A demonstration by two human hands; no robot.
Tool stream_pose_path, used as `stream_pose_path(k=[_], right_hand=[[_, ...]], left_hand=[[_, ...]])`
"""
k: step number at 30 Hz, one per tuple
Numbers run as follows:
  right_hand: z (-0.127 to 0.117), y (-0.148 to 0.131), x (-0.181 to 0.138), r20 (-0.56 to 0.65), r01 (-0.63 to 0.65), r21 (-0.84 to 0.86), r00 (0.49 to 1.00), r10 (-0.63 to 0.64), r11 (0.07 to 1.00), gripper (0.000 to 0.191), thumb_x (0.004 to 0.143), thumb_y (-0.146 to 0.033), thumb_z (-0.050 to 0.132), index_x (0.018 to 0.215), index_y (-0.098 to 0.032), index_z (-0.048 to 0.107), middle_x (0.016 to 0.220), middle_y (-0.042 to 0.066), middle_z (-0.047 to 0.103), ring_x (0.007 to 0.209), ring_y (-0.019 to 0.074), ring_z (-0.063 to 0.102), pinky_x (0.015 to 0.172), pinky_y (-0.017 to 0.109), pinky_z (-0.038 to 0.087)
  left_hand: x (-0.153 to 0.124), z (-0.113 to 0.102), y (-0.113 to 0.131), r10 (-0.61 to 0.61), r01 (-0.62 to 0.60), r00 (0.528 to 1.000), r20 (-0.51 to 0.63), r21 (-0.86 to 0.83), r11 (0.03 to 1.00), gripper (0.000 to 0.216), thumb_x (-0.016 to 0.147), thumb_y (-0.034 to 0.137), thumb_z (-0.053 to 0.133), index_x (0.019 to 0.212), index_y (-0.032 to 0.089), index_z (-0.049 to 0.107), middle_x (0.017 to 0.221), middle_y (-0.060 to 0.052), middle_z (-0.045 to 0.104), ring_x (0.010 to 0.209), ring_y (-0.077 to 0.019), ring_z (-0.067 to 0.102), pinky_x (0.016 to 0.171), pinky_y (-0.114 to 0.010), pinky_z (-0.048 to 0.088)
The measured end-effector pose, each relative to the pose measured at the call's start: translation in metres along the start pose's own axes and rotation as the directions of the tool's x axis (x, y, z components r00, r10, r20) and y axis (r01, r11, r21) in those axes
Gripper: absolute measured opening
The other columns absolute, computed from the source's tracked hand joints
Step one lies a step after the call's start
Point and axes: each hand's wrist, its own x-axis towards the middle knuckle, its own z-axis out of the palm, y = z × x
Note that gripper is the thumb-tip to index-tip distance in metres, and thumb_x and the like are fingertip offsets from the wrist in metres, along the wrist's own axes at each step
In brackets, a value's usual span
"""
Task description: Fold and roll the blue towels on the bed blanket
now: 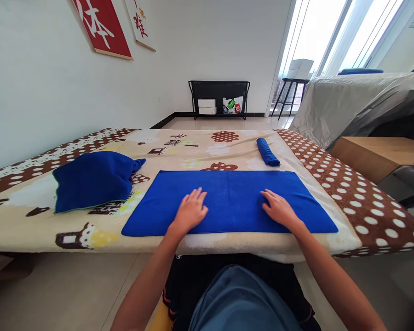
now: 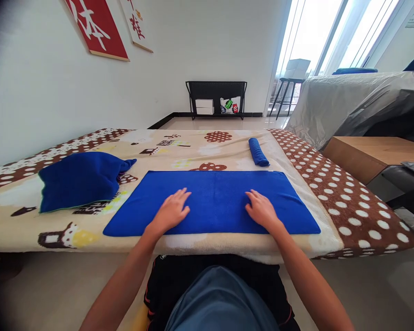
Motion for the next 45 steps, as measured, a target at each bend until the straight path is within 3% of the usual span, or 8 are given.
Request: stream_pose_path(k=[3, 7, 17, 22, 27, 34, 37, 45], right_hand=[[0.009, -0.049, 0.04, 0.158, 0.257, 0.122, 0.949, -0.275, 0.959, 0.062, 0.094, -0.026, 0.044, 0.154, -0.016, 0.04, 0.163, 0.011, 0.03, 0.152, 0.0232, 0.026, 0.124, 0.04, 0.024], [0.02, -0.061, 0.086, 0.2, 0.243, 0.11, 0.944, -0.261, 0.964, 0.061, 0.095, -0.028, 0.042, 0.155, -0.019, 0.039, 0.164, 0.008, 0.028, 0.154, 0.0219, 0.022, 0.125, 0.043, 0.02], [-0.006, 0.108, 0.082, 0.059, -0.225, -0.03, 0.972, 0.226, 0.974, 0.058, 0.102, -0.04, 0.028, 0.155, -0.018, 0.037, 0.163, 0.011, 0.029, 0.153, 0.0256, 0.024, 0.124, 0.053, 0.019], [-0.015, 0.146, 0.069, 0.005, -0.356, -0.059, 0.934, 0.357, 0.932, 0.058, 0.099, -0.029, 0.027, 0.151, -0.008, 0.041, 0.159, 0.019, 0.034, 0.149, 0.0296, 0.032, 0.12, 0.053, 0.027], [-0.004, 0.104, 0.082, -0.064, -0.269, -0.066, 0.962, 0.265, 0.961, 0.055, 0.099, -0.025, 0.029, 0.148, -0.005, 0.044, 0.158, 0.021, 0.035, 0.15, 0.0298, 0.029, 0.122, 0.055, 0.019], [0.033, -0.032, 0.12, 0.014, 0.153, 0.029, 0.988, -0.153, 0.988, 0.054, 0.099, -0.029, 0.038, 0.151, -0.017, 0.045, 0.16, 0.005, 0.036, 0.15, 0.0216, 0.032, 0.123, 0.035, 0.023], [0.037, -0.051, 0.13, 0.023, 0.205, 0.061, 0.978, -0.207, 0.977, 0.053, 0.099, -0.031, 0.039, 0.151, -0.023, 0.046, 0.16, 0.0, 0.036, 0.149, 0.0198, 0.032, 0.123, 0.032, 0.024], [0.004, 0.089, 0.103, -0.007, -0.159, 0.028, 0.987, 0.16, 0.987, 0.055, 0.102, -0.033, 0.03, 0.151, -0.013, 0.043, 0.16, 0.013, 0.036, 0.15, 0.0248, 0.031, 0.123, 0.048, 0.021]], left_hand=[[0.041, 0.003, 0.049, 0.289, -0.279, 0.942, 0.169, -0.083, 0.957, 0.068, 0.093, 0.032, 0.042, 0.158, 0.018, 0.028, 0.167, -0.008, 0.021, 0.155, -0.0221, 0.02, 0.126, -0.043, 0.02], [0.09, 0.016, 0.055, 0.281, -0.269, 0.935, 0.218, -0.083, 0.959, 0.067, 0.095, 0.034, 0.038, 0.16, 0.021, 0.025, 0.168, -0.005, 0.019, 0.155, -0.0203, 0.018, 0.125, -0.046, 0.018], [0.095, 0.006, -0.139, -0.311, 0.311, 0.949, 0.058, 0.022, 0.95, 0.066, 0.1, 0.049, 0.019, 0.159, 0.02, 0.028, 0.167, -0.012, 0.021, 0.155, -0.0287, 0.019, 0.122, -0.06, 0.016], [0.082, 0.003, -0.172, -0.395, 0.395, 0.919, 0.012, 0.026, 0.918, 0.063, 0.101, 0.044, 0.02, 0.157, 0.019, 0.033, 0.166, -0.013, 0.025, 0.154, -0.0296, 0.021, 0.121, -0.062, 0.015], [0.099, 0.008, -0.123, -0.306, 0.307, 0.952, -0.026, 0.032, 0.951, 0.059, 0.1, 0.032, 0.023, 0.153, 0.014, 0.039, 0.164, -0.019, 0.027, 0.153, -0.0358, 0.02, 0.117, -0.072, 0.009], [0.14, 0.041, 0.02, 0.107, -0.102, 0.99, 0.087, -0.057, 0.993, 0.06, 0.101, 0.044, 0.032, 0.156, 0.022, 0.034, 0.166, -0.008, 0.026, 0.154, -0.0232, 0.022, 0.123, -0.049, 0.021], [0.148, 0.049, 0.04, 0.148, -0.142, 0.986, 0.083, -0.073, 0.987, 0.059, 0.102, 0.047, 0.028, 0.158, 0.026, 0.031, 0.168, -0.004, 0.022, 0.155, -0.0184, 0.018, 0.125, -0.044, 0.016], [0.115, 0.018, -0.115, -0.27, 0.271, 0.962, 0.031, -0.029, 0.962, 0.068, 0.1, 0.057, 0.02, 0.158, 0.022, 0.03, 0.167, -0.011, 0.022, 0.155, -0.0293, 0.019, 0.121, -0.06, 0.016]])
